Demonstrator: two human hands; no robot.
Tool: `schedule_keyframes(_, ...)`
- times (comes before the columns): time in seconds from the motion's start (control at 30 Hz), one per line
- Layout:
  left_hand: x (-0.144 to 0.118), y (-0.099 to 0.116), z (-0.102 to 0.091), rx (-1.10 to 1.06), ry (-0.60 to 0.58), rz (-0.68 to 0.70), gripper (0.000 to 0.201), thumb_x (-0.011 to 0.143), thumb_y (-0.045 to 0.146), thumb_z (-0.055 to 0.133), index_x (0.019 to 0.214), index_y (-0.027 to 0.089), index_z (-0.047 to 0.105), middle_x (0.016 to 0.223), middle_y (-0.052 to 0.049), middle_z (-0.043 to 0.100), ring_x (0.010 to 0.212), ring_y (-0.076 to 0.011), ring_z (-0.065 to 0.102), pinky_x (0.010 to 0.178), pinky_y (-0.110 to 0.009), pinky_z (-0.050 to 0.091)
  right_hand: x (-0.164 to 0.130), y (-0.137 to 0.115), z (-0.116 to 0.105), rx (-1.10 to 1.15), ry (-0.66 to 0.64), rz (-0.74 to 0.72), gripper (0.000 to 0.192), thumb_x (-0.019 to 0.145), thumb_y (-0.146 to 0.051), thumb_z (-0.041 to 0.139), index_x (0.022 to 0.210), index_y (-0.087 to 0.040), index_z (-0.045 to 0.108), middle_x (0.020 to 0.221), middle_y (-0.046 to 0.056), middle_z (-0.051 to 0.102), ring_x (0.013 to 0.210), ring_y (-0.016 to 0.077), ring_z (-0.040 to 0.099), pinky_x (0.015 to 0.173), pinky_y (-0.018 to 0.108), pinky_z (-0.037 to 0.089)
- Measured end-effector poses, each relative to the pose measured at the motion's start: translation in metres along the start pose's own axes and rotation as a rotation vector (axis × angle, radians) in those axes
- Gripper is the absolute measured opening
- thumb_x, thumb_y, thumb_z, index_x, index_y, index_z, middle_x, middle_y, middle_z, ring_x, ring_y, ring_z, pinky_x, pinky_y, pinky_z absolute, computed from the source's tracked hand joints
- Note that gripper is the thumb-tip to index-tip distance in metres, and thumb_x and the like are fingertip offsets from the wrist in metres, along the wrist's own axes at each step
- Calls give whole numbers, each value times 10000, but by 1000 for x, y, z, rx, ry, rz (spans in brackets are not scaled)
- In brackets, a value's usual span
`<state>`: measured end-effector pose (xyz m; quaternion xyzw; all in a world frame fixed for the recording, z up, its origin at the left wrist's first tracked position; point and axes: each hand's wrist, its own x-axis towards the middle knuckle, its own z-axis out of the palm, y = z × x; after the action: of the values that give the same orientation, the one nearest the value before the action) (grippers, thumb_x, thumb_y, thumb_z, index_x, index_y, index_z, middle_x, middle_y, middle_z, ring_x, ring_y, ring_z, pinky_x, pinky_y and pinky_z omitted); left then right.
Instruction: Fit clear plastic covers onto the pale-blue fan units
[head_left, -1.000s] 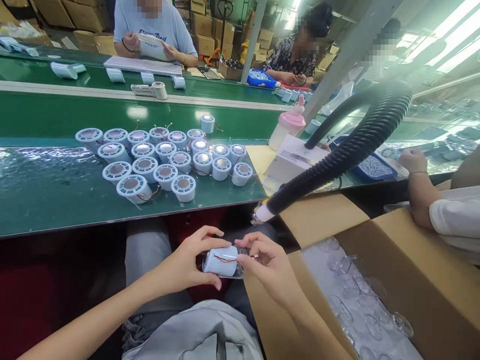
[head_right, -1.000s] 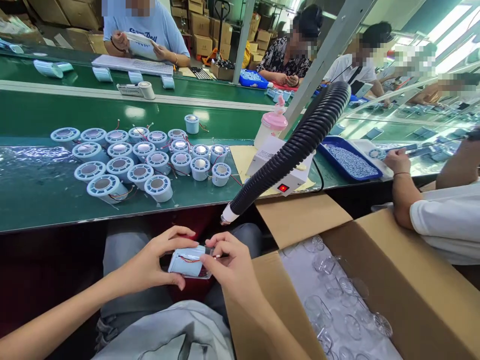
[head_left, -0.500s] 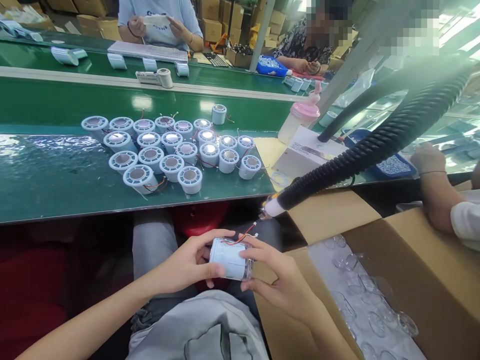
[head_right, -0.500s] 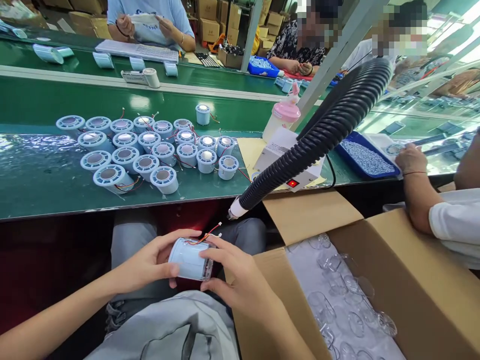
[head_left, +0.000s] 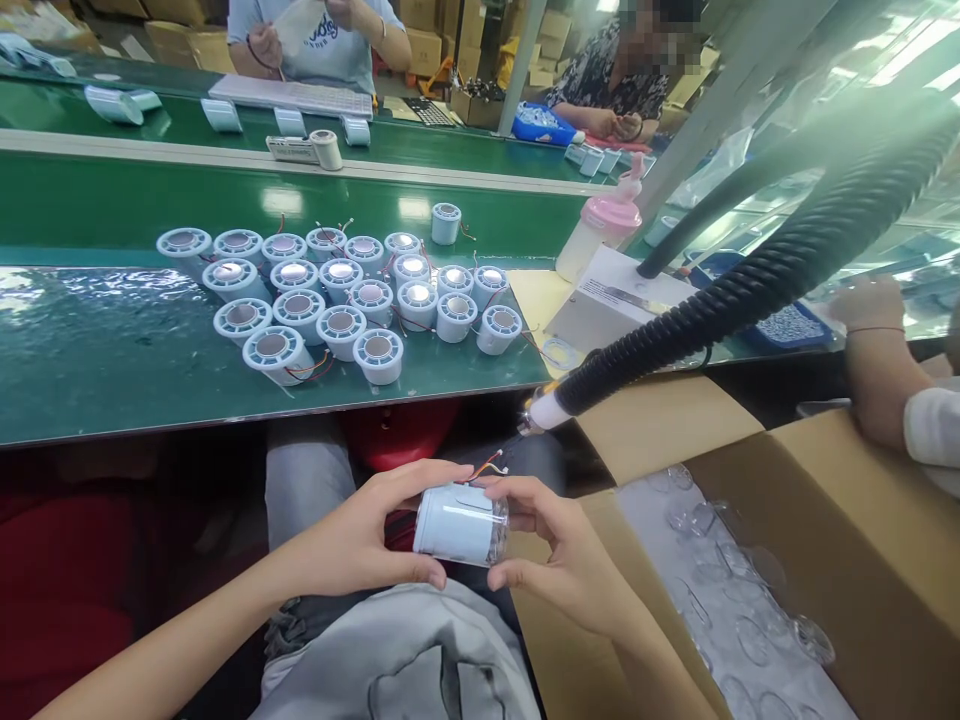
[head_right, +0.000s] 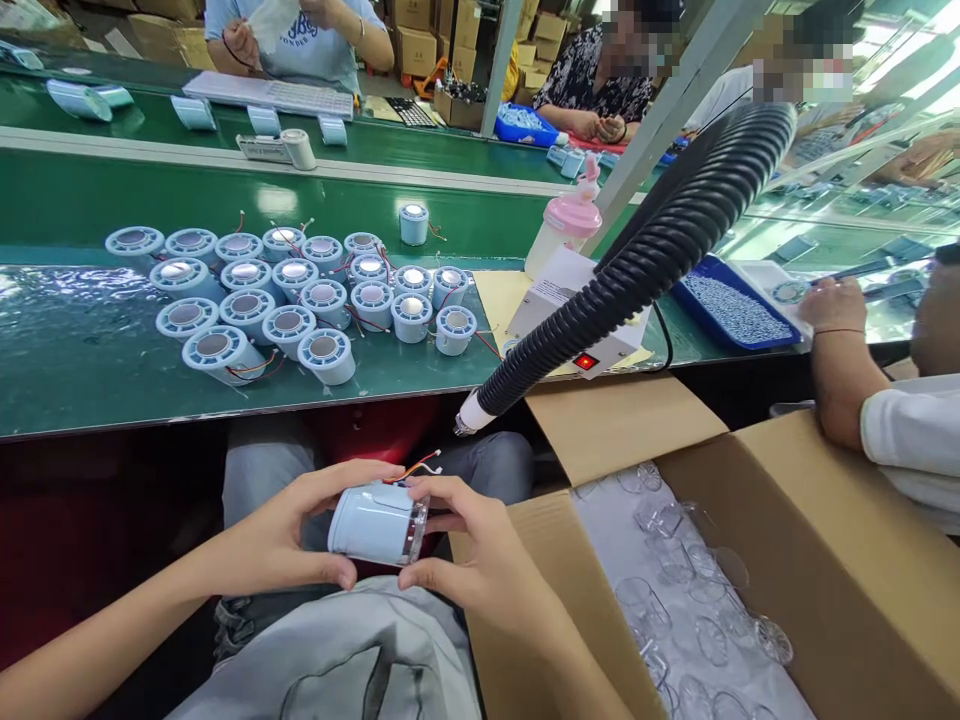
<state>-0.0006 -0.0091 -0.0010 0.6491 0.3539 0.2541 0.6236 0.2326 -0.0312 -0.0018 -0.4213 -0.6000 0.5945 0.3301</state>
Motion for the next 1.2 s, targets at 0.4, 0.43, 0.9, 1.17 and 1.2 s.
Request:
schedule_keyframes(0.4,-2,1,-4,174,-10,88,762,659,292,805,1341,260,465,1355,-102,531,1228,-288,504,1054,-423,380,4,-6,6,299,-27,188,474,686,-360,782,1061,-225,526,991,31,629,823,146,613,666,237,502)
schedule_keyframes(0.43,-2,0,-4,187,-7,90,760,660,293,804,1341,259,467,1357,-103,530,1232,-288,500,1058,-427,376,4,-6,6,324,-26,207,488,678,-386,784,1057,-224,522,975,30,626,798,141,607,642,231,492)
schedule_keyframes(0.9,-3,-9,-5,188,-30,186,731,687,254,787,1341,268,460,1380,-110,506,1267,-282,475,1066,-430,371,9,7,18,505,-3,384,460,744,-593,630,888,-194,453,641,-32,619,494,117,631,461,212,505)
schedule_keyframes(1.17,-2,-9,-6,150,-37,204,709,696,258,780,1336,268,476,1385,-134,496,1279,-304,460,1050,-460,384,11,10,26,616,-24,519,591,705,-742,517,899,-185,469,510,-21,622,359,119,581,306,151,398)
schedule_keyframes(1.2,-2,-9,-6,155,-40,215,707,700,252,778,1337,281,473,1391,-130,489,1282,-304,455,1050,-462,382,11,10,26,635,-39,548,606,712,-752,494,898,-175,486,524,-3,636,351,114,573,298,149,389)
